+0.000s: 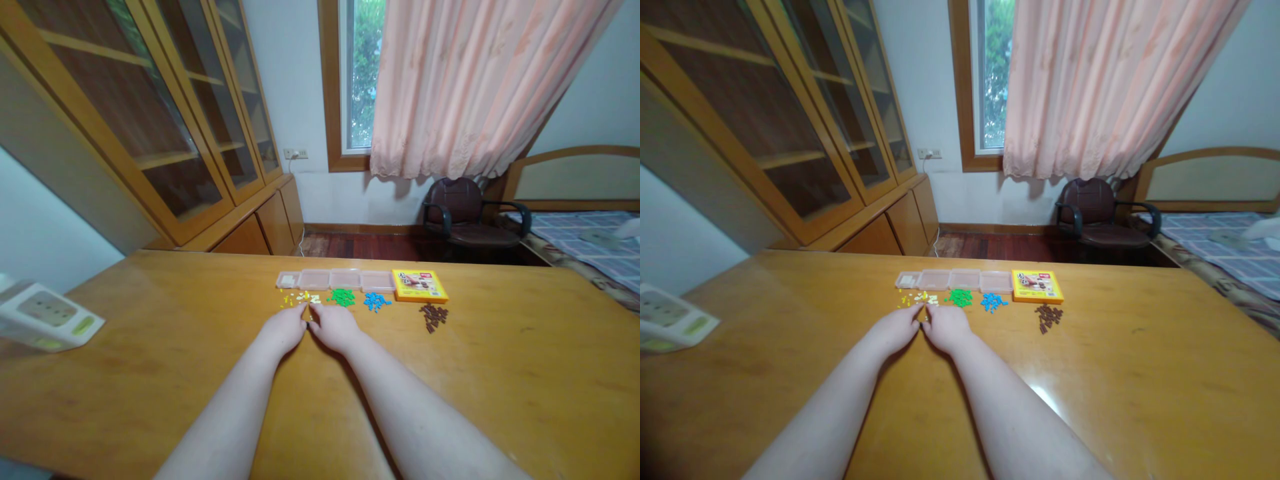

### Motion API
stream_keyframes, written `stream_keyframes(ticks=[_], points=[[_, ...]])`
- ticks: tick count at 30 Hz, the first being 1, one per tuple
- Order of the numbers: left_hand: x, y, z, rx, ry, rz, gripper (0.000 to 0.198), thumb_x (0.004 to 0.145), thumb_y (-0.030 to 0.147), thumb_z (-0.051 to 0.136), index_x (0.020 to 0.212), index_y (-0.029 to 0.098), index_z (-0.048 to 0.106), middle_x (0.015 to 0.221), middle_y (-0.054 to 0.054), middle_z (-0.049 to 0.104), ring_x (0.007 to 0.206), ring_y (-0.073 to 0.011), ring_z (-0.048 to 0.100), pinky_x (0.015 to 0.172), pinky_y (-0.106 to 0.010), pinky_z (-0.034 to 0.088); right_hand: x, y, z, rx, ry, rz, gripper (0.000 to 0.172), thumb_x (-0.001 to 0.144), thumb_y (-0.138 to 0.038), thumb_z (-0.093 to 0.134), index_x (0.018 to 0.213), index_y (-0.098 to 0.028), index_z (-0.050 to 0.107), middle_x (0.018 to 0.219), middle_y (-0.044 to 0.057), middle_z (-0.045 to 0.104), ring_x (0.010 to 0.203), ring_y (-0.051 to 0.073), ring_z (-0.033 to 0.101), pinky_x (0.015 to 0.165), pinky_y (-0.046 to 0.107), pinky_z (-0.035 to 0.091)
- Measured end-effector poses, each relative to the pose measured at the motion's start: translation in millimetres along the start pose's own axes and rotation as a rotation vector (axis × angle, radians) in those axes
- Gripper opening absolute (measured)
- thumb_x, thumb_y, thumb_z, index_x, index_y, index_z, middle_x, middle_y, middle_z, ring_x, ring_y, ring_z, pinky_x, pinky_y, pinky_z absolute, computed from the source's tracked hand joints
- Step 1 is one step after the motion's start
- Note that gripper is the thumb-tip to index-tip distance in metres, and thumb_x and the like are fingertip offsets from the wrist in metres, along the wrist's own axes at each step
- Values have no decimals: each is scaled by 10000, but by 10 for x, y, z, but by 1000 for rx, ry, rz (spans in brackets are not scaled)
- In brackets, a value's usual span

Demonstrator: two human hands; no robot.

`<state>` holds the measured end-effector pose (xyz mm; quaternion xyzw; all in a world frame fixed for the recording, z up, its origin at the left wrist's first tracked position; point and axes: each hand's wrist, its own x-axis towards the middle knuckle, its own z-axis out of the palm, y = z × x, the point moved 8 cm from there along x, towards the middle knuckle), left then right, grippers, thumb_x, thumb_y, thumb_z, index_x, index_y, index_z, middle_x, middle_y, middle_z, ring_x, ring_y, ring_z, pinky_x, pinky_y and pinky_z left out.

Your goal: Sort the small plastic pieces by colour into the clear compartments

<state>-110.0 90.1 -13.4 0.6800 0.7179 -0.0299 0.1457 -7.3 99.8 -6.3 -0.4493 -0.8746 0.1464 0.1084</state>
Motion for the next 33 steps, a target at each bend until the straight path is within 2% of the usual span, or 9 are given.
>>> stream_keyframes(ticks=[3,9,14,16,20,24,28,33], points=[[-16,-48,8,30,-16,-56,557,825,236,421,1372,139,394,1304,-170,534,1159,-269,543,950,-370,421,-4,-2,4,-25,-34,7,337,870,-407,426,1103,-211,571,977,96,691,893,236,641,744,312,441],[-11,-172,38,80,-67,-179,567,833,269,405,1351,39,383,1241,-233,563,1114,-294,573,897,-376,449,-5,23,6,-18,-33,37,331,862,-397,446,1101,-213,583,995,91,690,918,224,635,763,298,434],[79,-282,1,53,-14,-219,508,831,259,394,1299,67,443,1203,-218,594,1067,-286,600,861,-367,462,0,22,10,-6,-8,27,363,865,-398,445,1164,-223,554,1025,89,686,933,228,634,767,306,436],[98,-290,-12,45,17,-209,533,828,259,401,1330,80,412,1202,-211,597,1064,-281,601,858,-360,461,0,21,17,-6,-12,25,361,867,-397,442,1165,-224,551,1033,91,683,939,227,631,770,308,435],[107,-213,-27,29,72,-153,591,836,250,388,1414,154,304,1160,-176,632,1032,-266,618,827,-353,467,3,21,20,-8,-10,20,332,868,-386,438,1126,-223,569,1011,87,688,922,223,636,761,303,436],[127,-113,-40,9,103,-73,556,849,217,354,1404,236,337,1139,-134,653,1005,-247,631,805,-342,472,6,19,4,-1,-7,19,325,864,-379,441,1113,-220,575,997,86,690,915,224,639,757,300,437],[152,-89,-34,7,102,-33,527,855,214,354,1380,250,391,1159,-122,646,1023,-239,622,819,-331,467,-1,18,-6,8,-26,28,319,869,-375,435,1107,-214,573,999,90,689,923,222,636,771,303,435],[148,-85,-18,15,109,-27,555,852,214,371,1404,262,344,1132,-120,657,999,-241,631,814,-338,470,-10,1,-23,1,-29,29,306,879,-363,419,1094,-208,572,984,95,689,919,220,639,765,297,435]])
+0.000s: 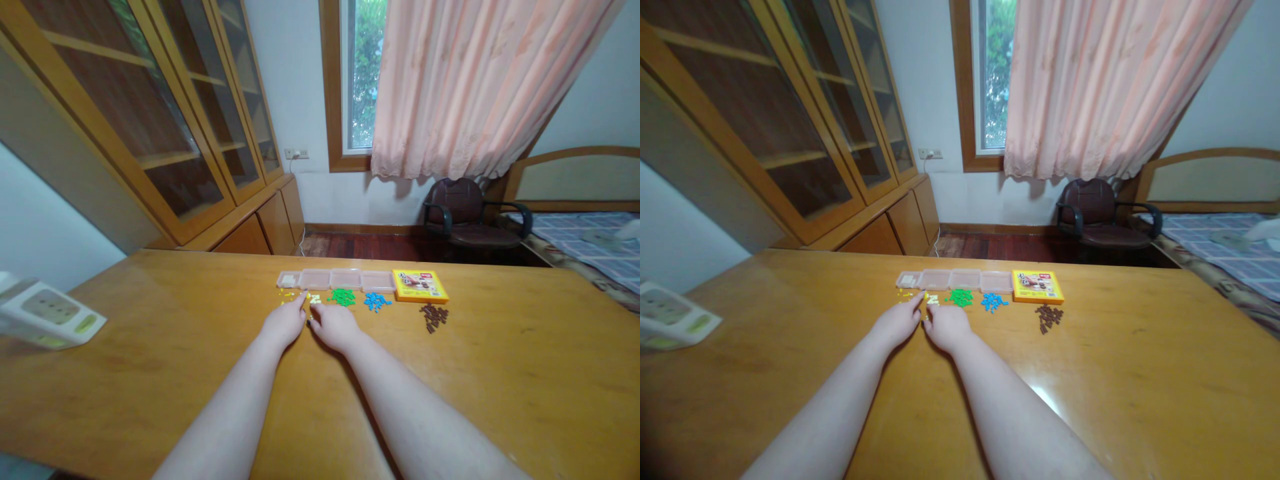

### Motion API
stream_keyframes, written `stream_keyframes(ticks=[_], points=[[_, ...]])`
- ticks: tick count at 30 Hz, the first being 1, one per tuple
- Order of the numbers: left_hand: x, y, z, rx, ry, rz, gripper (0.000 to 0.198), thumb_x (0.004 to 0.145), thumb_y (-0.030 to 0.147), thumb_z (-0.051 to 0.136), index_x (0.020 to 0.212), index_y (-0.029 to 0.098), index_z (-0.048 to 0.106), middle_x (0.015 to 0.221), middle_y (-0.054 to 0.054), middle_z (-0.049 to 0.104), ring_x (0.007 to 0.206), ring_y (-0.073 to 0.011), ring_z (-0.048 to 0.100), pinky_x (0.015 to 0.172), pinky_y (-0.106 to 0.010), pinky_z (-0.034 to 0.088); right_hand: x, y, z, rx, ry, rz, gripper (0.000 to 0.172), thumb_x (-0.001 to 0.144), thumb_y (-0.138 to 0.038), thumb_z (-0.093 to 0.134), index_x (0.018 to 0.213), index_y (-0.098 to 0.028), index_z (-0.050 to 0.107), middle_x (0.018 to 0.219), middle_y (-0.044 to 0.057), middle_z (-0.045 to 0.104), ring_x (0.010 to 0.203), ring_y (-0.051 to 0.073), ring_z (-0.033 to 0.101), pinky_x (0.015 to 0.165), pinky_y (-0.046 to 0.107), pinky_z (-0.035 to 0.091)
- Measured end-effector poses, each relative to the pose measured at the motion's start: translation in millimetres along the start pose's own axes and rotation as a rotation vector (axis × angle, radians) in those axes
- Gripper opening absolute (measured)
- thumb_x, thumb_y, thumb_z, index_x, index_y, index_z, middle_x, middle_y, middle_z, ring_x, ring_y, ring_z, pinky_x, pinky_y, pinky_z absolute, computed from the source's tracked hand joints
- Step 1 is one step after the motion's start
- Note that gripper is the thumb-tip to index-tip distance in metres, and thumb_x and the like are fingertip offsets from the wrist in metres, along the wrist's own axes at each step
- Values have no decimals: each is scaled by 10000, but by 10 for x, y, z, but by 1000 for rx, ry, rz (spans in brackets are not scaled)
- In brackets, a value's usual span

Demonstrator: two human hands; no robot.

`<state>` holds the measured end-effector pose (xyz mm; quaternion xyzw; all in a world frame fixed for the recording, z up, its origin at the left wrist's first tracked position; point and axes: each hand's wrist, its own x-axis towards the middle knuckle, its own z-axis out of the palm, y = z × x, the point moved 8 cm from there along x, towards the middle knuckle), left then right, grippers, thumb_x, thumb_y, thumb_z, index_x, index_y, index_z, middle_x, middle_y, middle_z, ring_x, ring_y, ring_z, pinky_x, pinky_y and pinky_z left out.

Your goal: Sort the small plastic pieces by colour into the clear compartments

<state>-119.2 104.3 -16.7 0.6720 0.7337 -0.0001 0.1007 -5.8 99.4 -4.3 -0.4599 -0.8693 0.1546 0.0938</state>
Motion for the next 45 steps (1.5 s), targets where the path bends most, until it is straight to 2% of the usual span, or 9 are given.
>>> stream_keyframes(ticks=[9,14,17,20,23,28,36,42,45], points=[[-89,98,-59,-3,-27,29,503,846,208,394,1341,277,443,1181,-94,638,1048,-232,608,867,-339,453,6,5,11,13,18,-12,319,883,-366,408,1113,-214,568,998,85,689,907,216,641,755,295,436],[-186,128,-138,39,-53,26,336,857,274,377,1028,233,663,1051,-100,687,971,-236,634,844,-343,464,0,13,4,16,18,-2,299,879,-350,412,1081,-216,587,987,80,691,911,211,637,763,290,435],[-215,30,-121,91,-96,-50,377,867,322,342,922,184,689,995,-143,693,927,-262,647,805,-365,479,-6,19,-2,11,5,8,296,871,-350,431,1075,-210,593,999,84,689,930,210,633,776,285,433],[-210,-102,-79,103,-144,-132,422,866,327,336,1103,143,634,1104,-183,656,999,-287,627,840,-389,470,-6,19,0,9,-12,13,319,872,-369,437,1108,-214,585,1028,88,684,949,214,630,786,288,433],[-188,-206,-55,75,-177,-215,521,856,301,359,1343,134,436,1227,-194,588,1089,-287,588,889,-391,449,-2,21,2,9,-10,21,351,874,-383,440,1160,-222,564,1055,92,678,967,219,625,795,297,433],[-144,-204,-27,54,-159,-249,612,848,281,368,1438,153,264,1214,-191,598,1075,-281,600,864,-382,456,4,21,13,12,-9,22,368,878,-386,434,1191,-230,547,1054,88,679,963,220,626,791,302,435],[19,-198,53,23,-47,-164,545,882,290,311,1410,157,325,1174,-185,623,1054,-256,611,851,-359,455,10,22,7,16,6,22,362,868,-397,447,1171,-234,560,1037,81,684,951,221,632,779,301,441],[4,-15,36,2,-14,-23,487,889,292,345,1373,261,389,1169,-126,637,1039,-242,615,845,-343,456,-5,1,-2,25,5,8,333,894,-370,403,1128,-214,581,1017,88,688,933,211,638,788,294,436],[-14,8,39,10,-11,-48,508,885,299,346,1385,212,366,1175,-150,628,1042,-252,612,841,-350,459,-10,2,-12,26,3,15,333,903,-379,387,1107,-208,587,1017,92,687,941,212,635,793,295,434]])
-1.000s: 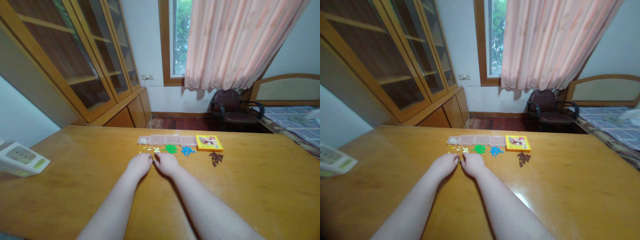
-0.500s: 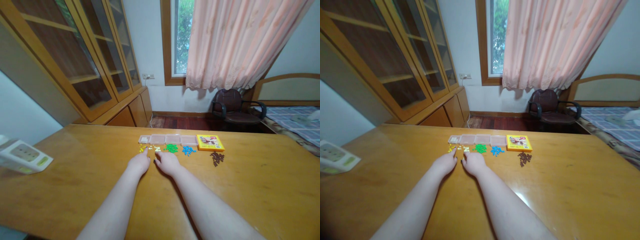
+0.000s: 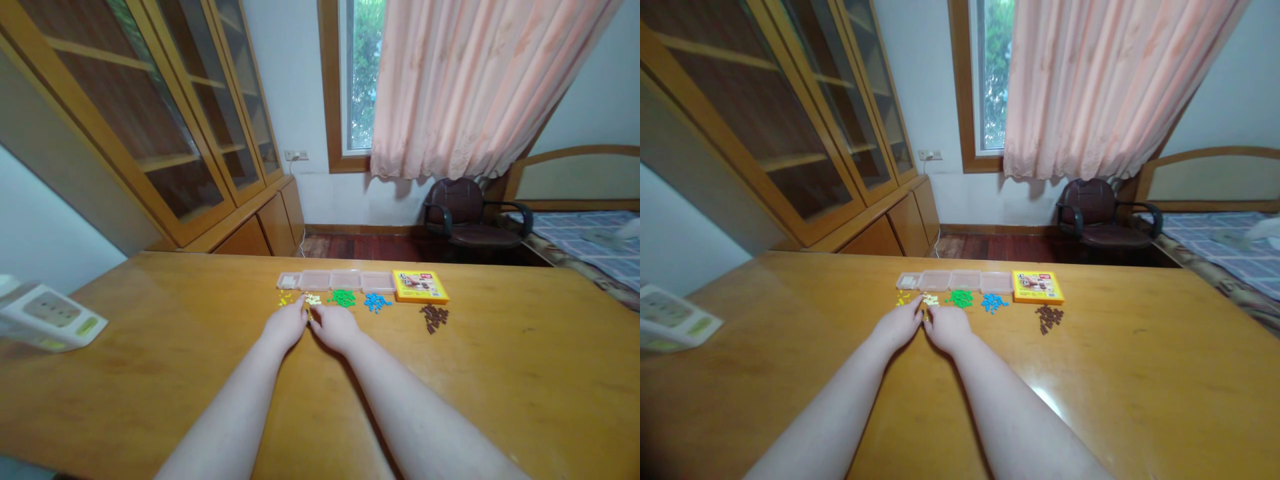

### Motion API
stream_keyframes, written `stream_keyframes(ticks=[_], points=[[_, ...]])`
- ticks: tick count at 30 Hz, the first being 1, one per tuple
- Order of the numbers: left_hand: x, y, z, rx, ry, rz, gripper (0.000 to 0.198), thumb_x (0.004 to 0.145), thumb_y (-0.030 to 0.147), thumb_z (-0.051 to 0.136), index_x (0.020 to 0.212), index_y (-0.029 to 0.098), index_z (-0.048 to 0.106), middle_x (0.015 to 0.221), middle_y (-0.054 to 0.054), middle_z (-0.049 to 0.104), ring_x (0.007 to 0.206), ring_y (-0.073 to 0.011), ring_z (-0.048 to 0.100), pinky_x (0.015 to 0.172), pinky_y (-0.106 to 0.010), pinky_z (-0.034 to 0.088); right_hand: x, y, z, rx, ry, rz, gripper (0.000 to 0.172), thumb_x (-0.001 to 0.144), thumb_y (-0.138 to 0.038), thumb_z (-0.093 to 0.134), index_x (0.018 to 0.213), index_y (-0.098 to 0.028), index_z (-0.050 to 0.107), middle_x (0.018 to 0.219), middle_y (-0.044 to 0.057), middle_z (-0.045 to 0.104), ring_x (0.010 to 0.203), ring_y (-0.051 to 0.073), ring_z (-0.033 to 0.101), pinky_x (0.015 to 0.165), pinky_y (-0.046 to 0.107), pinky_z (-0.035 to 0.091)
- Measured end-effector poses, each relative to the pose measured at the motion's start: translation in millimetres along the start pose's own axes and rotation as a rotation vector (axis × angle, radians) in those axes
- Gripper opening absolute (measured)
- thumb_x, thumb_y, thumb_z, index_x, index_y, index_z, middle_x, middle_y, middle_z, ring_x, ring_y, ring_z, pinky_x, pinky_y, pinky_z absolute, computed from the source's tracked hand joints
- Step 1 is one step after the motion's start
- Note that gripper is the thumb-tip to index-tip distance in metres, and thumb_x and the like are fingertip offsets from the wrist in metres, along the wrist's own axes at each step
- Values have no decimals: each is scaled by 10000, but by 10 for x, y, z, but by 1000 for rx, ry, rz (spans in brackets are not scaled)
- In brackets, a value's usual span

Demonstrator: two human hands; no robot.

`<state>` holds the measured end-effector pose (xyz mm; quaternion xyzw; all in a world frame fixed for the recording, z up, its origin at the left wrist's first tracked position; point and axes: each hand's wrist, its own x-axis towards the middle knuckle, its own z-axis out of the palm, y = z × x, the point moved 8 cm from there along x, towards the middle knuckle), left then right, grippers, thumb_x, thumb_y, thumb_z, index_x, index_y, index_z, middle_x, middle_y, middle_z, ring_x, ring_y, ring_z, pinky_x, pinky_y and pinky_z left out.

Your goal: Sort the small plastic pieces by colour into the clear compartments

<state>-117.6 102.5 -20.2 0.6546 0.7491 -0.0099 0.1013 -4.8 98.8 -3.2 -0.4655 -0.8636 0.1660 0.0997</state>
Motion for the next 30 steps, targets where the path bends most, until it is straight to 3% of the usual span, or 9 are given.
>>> stream_keyframes(ticks=[6,13,30], points=[[-148,18,55,52,-108,-145,590,876,270,325,1419,50,256,1175,-242,602,1038,-297,615,839,-387,463,5,14,9,-7,-6,-8,300,876,-351,434,1094,-213,586,1033,87,682,952,214,630,787,292,435],[-235,-31,-11,46,-172,-287,669,845,218,374,1403,-86,164,1180,-296,577,1071,-301,600,879,-387,451,11,22,19,-22,2,-9,313,869,-373,430,1088,-215,589,999,88,688,922,222,636,764,301,441],[-101,-208,-6,-25,-122,-321,534,834,264,394,1299,2,385,1159,-255,604,1066,-330,597,871,-419,455,25,46,47,0,12,-9,353,870,-387,430,1147,-227,578,1041,85,683,955,221,628,795,302,436]])
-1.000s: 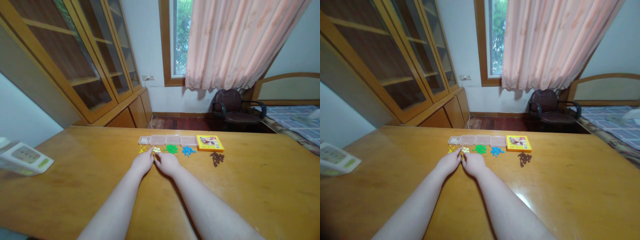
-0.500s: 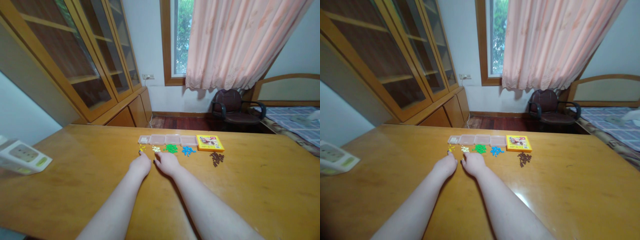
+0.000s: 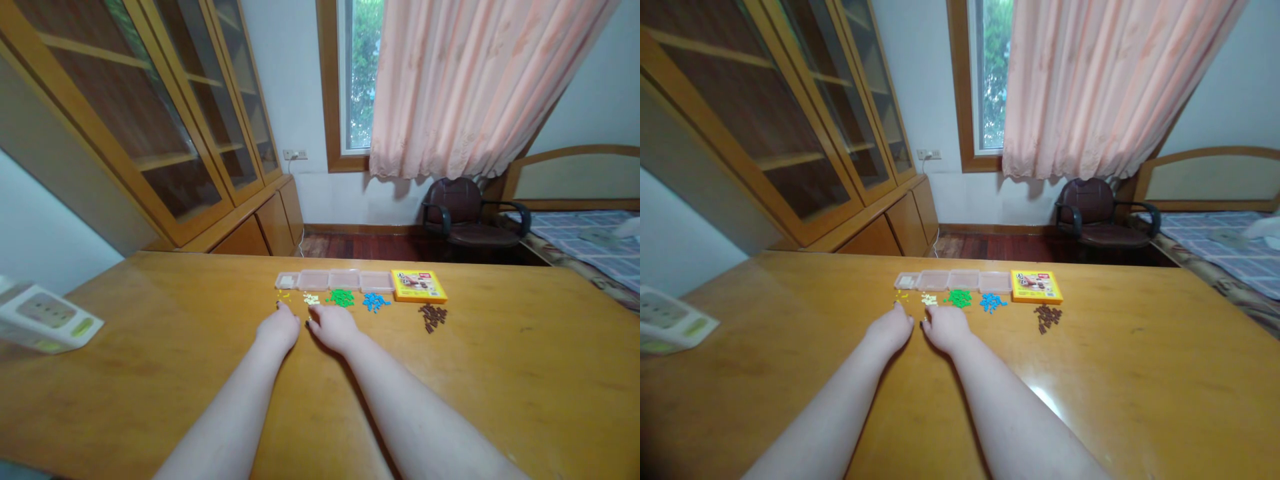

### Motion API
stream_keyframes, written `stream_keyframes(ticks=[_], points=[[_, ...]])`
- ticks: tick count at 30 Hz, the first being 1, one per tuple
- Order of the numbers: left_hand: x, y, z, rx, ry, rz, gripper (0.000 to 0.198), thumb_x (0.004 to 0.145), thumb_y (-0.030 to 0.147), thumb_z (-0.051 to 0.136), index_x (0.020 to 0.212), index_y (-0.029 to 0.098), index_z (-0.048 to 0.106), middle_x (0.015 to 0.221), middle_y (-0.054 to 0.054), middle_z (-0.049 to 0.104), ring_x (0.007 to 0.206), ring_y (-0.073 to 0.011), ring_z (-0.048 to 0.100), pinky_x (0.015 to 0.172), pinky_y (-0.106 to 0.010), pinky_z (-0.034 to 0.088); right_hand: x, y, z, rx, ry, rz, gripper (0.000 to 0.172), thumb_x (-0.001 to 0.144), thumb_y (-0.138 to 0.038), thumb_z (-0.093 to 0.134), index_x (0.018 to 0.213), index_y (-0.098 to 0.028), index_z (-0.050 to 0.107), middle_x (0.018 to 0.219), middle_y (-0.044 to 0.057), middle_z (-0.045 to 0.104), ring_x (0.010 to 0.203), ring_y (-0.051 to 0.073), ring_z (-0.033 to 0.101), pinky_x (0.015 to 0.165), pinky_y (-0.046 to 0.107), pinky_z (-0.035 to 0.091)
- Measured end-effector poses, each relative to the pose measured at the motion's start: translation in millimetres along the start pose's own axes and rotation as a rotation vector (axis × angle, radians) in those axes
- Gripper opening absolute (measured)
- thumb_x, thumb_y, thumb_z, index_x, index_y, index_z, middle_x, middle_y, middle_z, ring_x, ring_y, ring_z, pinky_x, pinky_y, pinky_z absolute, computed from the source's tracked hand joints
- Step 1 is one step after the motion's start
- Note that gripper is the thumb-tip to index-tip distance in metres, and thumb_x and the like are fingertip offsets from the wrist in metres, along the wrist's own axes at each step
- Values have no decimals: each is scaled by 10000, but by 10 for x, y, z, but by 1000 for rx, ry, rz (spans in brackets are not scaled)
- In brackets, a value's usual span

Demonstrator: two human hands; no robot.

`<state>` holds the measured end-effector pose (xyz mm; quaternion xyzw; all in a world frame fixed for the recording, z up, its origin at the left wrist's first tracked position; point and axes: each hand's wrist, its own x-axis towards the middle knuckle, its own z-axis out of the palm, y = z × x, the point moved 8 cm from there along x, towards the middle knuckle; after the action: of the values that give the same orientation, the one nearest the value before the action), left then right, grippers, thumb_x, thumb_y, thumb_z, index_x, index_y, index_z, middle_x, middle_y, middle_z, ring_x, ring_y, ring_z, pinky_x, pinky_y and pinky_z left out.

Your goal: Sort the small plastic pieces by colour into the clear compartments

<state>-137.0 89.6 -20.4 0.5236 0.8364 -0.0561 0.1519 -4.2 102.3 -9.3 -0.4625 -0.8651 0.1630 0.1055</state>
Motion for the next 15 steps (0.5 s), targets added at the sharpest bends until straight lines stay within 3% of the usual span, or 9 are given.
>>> stream_keyframes(ticks=[8,15], points=[[5,-1,-19,0,12,1,511,840,267,395,1285,17,422,1144,-255,614,1058,-316,604,857,-412,461,-4,-1,-11,13,0,4,350,866,-385,439,1139,-226,591,1026,84,689,940,223,633,788,305,441],[-83,90,27,29,1,42,587,849,304,380,1357,12,352,1169,-260,599,1064,-312,601,866,-414,462,3,-3,-11,21,-5,3,352,867,-377,438,1146,-226,589,1034,83,686,948,219,630,792,301,438]])
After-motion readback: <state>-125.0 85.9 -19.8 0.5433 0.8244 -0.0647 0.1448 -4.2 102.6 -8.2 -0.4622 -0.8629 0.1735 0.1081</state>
